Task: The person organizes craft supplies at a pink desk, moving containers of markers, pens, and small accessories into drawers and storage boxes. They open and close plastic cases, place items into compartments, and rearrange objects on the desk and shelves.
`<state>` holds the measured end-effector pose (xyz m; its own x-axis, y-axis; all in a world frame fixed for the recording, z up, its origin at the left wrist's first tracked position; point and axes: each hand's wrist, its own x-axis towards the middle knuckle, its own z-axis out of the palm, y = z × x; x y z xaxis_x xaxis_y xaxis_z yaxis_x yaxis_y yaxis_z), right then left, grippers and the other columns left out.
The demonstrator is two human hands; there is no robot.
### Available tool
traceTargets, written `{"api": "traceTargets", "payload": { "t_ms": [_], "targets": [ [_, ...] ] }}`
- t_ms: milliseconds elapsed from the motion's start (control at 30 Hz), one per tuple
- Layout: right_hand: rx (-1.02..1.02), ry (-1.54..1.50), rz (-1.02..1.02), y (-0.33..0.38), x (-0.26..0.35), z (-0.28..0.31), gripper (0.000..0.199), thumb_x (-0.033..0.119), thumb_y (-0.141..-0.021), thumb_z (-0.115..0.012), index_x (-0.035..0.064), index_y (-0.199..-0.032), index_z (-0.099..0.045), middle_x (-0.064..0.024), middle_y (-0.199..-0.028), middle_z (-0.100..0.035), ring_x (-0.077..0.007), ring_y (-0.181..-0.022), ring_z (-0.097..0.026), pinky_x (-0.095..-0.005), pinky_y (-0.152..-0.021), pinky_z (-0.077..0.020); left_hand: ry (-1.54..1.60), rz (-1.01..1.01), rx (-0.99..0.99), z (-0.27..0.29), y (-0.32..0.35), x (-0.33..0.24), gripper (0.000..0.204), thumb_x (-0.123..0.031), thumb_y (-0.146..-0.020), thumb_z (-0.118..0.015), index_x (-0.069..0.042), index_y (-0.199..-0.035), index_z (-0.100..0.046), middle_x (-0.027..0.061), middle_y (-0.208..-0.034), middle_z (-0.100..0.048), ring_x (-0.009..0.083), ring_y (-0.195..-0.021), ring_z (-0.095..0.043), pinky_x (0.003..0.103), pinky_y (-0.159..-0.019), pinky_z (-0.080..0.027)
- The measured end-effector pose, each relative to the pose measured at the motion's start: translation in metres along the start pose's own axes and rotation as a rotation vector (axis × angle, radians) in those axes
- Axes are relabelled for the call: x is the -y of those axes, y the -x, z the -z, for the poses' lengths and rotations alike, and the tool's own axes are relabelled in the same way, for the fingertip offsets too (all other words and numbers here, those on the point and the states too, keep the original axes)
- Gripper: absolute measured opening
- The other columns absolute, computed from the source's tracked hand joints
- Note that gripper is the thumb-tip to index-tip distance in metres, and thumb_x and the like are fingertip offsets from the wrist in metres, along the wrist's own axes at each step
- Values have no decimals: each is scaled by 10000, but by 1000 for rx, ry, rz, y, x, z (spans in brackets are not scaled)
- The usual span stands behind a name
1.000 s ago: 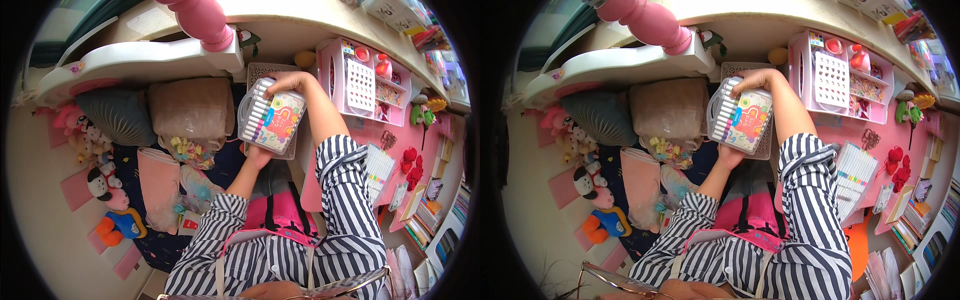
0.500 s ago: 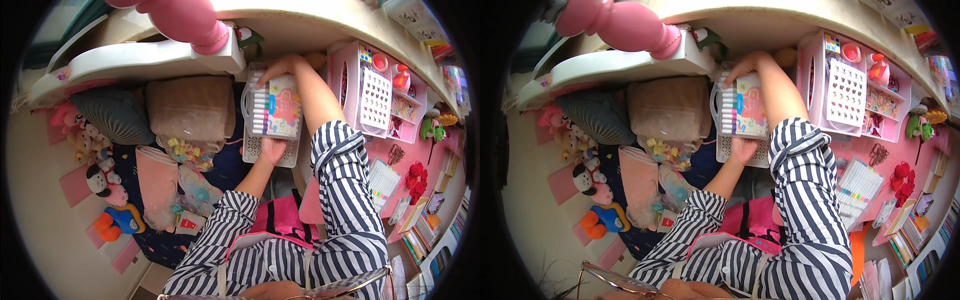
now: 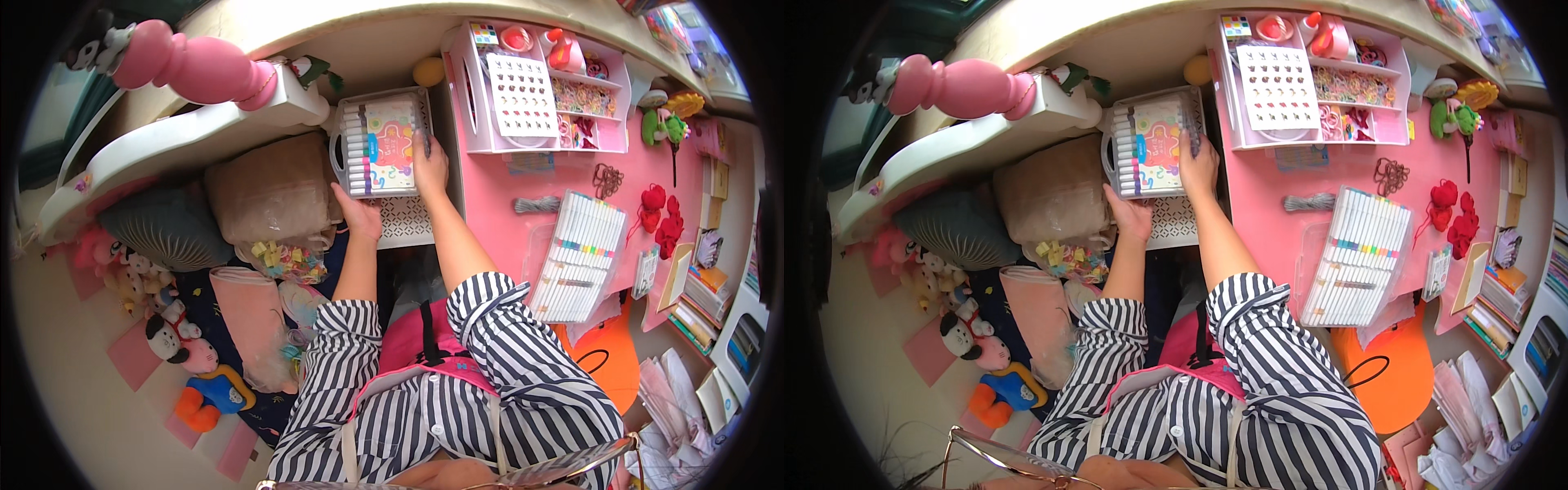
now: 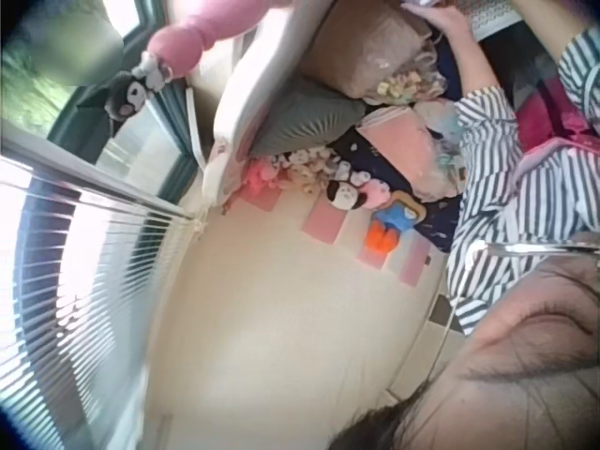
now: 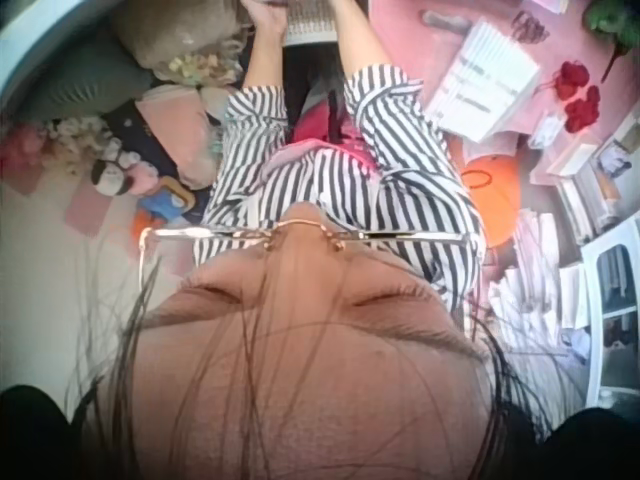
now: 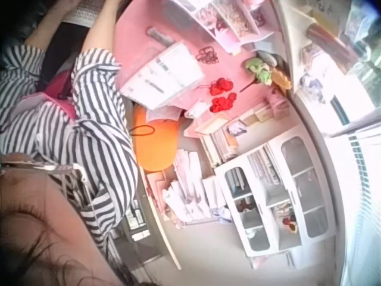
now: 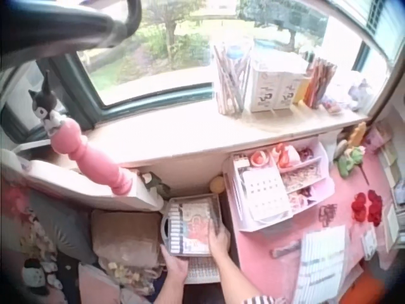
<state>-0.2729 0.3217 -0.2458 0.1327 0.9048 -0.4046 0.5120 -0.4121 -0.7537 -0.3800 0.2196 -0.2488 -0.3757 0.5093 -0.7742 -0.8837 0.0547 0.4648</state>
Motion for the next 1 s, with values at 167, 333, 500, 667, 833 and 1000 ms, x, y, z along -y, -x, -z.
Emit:
{"api": "traceTargets", "payload": {
  "t_ms": [167, 333, 500, 667, 833, 1000],
  "targets": [
    [230, 147, -141, -9, 27, 17, 846, 723, -837, -328, 14, -1238, -557, -288, -1207, -553, -404, -1154, -516, -429, -986, -383, -116, 10, 79, 10, -14, -6, 543, -547, -935, -377, -135, -1271, -491, 27, -1280, -509, 177, -1129, -467, 396, -961, -362],
    [322, 91, -118, -9, 25, 15, 986, 777, -795, -329, -46, -1332, -419, -324, -1234, -519, -430, -1198, -485, -425, -1014, -361, -228, -11, 114, 17, -16, -17, 488, -481, -961, -382, -99, -1233, -519, 32, -1222, -549, 184, -1104, -489, 383, -971, -363],
    [482, -356, -203, -30, -12, -7, 1076, 758, -793, -411, -56, -1449, -155, -280, -1455, -284, -346, -1374, -274, -370, -1103, -244, -503, 6, 142, 14, -21, -36, 691, -666, -907, -323, -141, -1339, -448, 47, -1302, -510, 194, -1196, -445, 418, -989, -337],
    [523, -480, -257, -11, -9, 0, 937, 675, -870, -430, 7, -1461, -144, -177, -1441, -340, -250, -1320, -362, -366, -1072, -289, -571, 24, 172, 6, -18, -36, 631, -624, -933, -345, -143, -1335, -424, 31, -1291, -485, 171, -1186, -430, 422, -957, -362],
    [539, -348, -143, -7, -3, 3, 953, 722, -846, -384, 65, -1488, -134, -219, -1482, -273, -313, -1384, -262, -365, -1099, -246, -429, -102, 205, 17, -13, -19, 590, -545, -969, -342, -92, -1347, -343, 47, -1328, -443, 191, -1186, -445, 412, -1015, -343],
    [431, -340, -153, -3, 6, -2, 941, 702, -864, -370, 31, -1481, -136, -223, -1479, -277, -314, -1377, -275, -351, -1102, -236, -322, -93, 211, 30, -12, -15, 469, -473, -972, -360, -127, -1269, -470, 24, -1261, -518, 172, -1157, -475, 385, -985, -362]
  ]
}}
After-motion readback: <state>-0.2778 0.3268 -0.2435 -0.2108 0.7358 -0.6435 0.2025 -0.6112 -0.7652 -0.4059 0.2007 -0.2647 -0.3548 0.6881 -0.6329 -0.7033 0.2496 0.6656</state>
